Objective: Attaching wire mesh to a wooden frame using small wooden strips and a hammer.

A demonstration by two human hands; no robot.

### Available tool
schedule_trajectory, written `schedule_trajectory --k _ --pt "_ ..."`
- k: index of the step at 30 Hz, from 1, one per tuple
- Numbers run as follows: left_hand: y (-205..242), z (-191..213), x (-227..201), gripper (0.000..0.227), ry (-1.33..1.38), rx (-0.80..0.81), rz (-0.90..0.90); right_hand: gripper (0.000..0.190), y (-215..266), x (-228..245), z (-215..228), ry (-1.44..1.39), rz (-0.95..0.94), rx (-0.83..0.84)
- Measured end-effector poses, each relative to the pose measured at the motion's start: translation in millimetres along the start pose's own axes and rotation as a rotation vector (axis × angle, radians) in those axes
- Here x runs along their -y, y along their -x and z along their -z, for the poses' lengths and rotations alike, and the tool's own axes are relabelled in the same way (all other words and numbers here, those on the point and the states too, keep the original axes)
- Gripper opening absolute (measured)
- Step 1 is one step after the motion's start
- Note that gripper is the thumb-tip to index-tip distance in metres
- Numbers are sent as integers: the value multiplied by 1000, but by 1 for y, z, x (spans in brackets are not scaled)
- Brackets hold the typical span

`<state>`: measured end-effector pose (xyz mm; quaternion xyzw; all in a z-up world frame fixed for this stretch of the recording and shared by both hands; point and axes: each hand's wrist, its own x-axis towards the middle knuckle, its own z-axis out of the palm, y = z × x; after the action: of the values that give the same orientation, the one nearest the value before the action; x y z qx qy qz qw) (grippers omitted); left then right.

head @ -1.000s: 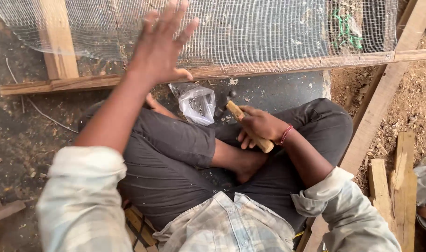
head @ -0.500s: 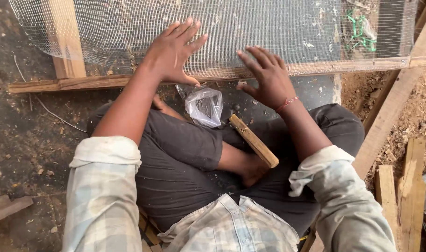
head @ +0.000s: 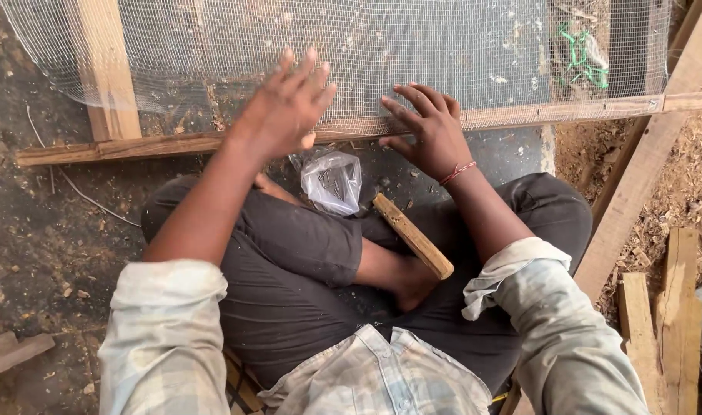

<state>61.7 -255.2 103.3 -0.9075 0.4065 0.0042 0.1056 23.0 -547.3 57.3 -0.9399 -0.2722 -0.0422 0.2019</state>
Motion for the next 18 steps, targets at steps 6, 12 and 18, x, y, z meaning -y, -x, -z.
schedule_trajectory --k 6,12,18 --pt "24 26 -14 26 3 -363 16 75 0 1 3 42 -9 -107" --pt "21 57 -9 15 122 -537 -101 44 6 -10 -13 47 12 -150" --pt "9 -28 -26 10 144 -36 -57 43 2 3 -16 276 68 50"
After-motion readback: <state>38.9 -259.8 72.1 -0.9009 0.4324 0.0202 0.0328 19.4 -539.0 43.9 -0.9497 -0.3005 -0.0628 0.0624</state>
